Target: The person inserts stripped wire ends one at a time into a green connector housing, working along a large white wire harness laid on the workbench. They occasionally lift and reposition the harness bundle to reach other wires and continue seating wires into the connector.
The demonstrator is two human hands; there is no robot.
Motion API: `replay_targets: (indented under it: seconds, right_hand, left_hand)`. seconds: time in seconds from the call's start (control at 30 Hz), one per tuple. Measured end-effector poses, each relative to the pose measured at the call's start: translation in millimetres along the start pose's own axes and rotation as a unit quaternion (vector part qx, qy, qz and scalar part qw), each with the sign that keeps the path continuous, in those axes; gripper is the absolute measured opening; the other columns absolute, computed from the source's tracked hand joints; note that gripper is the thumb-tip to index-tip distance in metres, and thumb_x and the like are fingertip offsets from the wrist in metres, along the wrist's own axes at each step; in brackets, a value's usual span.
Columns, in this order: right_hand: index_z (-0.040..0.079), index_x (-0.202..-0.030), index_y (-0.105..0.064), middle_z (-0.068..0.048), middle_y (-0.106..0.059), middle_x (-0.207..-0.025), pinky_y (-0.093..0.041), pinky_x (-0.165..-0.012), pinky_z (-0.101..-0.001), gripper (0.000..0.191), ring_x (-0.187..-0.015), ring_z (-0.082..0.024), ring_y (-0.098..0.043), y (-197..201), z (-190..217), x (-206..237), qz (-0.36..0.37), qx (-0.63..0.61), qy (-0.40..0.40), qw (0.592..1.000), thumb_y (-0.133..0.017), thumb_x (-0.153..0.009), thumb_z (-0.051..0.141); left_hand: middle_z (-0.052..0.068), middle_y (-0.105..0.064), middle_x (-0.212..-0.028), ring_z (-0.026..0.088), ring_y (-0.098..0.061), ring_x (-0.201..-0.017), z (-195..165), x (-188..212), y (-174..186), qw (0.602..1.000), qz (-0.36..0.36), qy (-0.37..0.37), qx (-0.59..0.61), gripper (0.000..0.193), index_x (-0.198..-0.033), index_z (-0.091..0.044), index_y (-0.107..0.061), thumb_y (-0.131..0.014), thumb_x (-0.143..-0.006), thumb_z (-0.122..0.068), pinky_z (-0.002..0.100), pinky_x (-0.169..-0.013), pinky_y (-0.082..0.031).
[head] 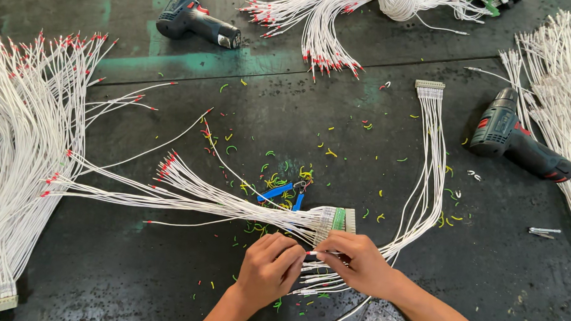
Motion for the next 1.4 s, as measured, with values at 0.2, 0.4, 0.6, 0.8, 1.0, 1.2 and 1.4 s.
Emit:
replay_targets:
  seconds: [0.2, 0.4, 0.6, 0.8, 1.0, 1.2, 1.4]
  right_hand:
    - [0.002, -0.095, -0.071, -0.008, -0.064, -0.073, -0.046, -0.052, -0.0339, 0.007, -0.058, -0.021, -0.061, -4.3, -0.8, 0.6, -0.007, 0.025, 0.015, 1.000, -0.070, -0.093, 0.009]
    - [0.002, -0.092, -0.070, -0.006, -0.061, -0.067, -0.047, -0.055, -0.0328, 0.013, -0.058, -0.017, -0.059, -2.9, -10.8, 2.0, 0.052, -0.004, -0.025, 0.998, -0.062, -0.100, 0.009]
    - [0.002, -0.094, -0.073, -0.004, -0.065, -0.067, -0.044, -0.051, -0.0285, 0.009, -0.058, -0.008, -0.056, -10.1, -17.6, 4.7, 0.020, -0.081, -0.086, 0.993, -0.067, -0.097, 0.008]
    - [0.003, -0.094, -0.074, 0.000, -0.068, -0.070, -0.045, -0.048, -0.0263, 0.005, -0.056, -0.005, -0.055, -14.9, -17.0, 7.2, -0.034, -0.036, -0.045, 0.998, -0.073, -0.092, 0.007]
    - [0.003, -0.092, -0.077, -0.002, -0.070, -0.065, -0.042, -0.045, -0.0275, 0.010, -0.050, -0.007, -0.053, -20.2, -27.1, 10.3, 0.014, -0.099, -0.163, 0.981, -0.069, -0.094, 0.009]
    - [0.004, -0.104, -0.072, -0.008, -0.073, -0.091, -0.054, -0.068, -0.0292, 0.011, -0.079, -0.015, -0.068, 0.3, -3.2, -1.5, -0.076, 0.008, 0.022, 0.997, -0.067, -0.096, 0.008]
    - [0.003, -0.114, -0.067, -0.011, -0.070, -0.120, -0.055, -0.094, -0.0306, 0.022, -0.106, -0.021, -0.070, 62.7, 82.7, 36.4, -0.313, 0.112, 0.106, 0.937, -0.058, -0.094, 0.002]
  left_hand:
    - [0.006, -0.066, -0.091, 0.025, -0.064, -0.077, 0.2, 2.3, -0.8, 1.000, 0.000, -0.003, 0.002, 0.019, -0.096, -0.003, -0.065, -0.076, -0.079, 0.000, 0.038, -0.067, -0.050]
    - [0.007, -0.066, -0.092, 0.025, -0.064, -0.077, -2.4, 0.9, 1.4, 0.999, -0.005, -0.031, -0.008, 0.022, -0.097, -0.002, -0.065, -0.076, -0.077, 0.000, 0.039, -0.068, -0.050]
    - [0.007, -0.066, -0.092, 0.025, -0.064, -0.077, -3.2, 2.3, -1.4, 1.000, -0.002, -0.021, -0.008, 0.021, -0.097, -0.002, -0.065, -0.075, -0.079, 0.001, 0.038, -0.068, -0.051]
    - [0.007, -0.066, -0.092, 0.025, -0.064, -0.077, -4.7, 1.5, 0.0, 1.000, -0.002, -0.016, -0.001, 0.020, -0.097, -0.001, -0.066, -0.075, -0.080, 0.001, 0.038, -0.067, -0.049]
    - [0.009, -0.066, -0.093, 0.026, -0.063, -0.078, -4.8, 3.2, 0.2, 0.999, 0.017, -0.036, -0.003, 0.023, -0.099, 0.000, -0.066, -0.074, -0.078, -0.001, 0.039, -0.069, -0.049]
    - [0.008, -0.065, -0.091, 0.026, -0.065, -0.079, -7.8, 4.2, 1.2, 0.998, 0.025, -0.044, 0.023, 0.015, -0.096, -0.001, -0.066, -0.074, -0.083, -0.002, 0.039, -0.071, -0.050]
    - [0.009, -0.065, -0.091, 0.028, -0.065, -0.083, -5.5, 13.9, 0.6, 0.999, 0.008, -0.029, 0.037, 0.011, -0.096, -0.003, -0.066, -0.074, -0.088, -0.003, 0.040, -0.074, -0.051]
Point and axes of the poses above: each hand's wrist, its own x-axis away from the middle knuckle, its own y-axis out of the back of the hand, z = x × y, the point moved 2 cm from there along -x, towards the middle knuckle
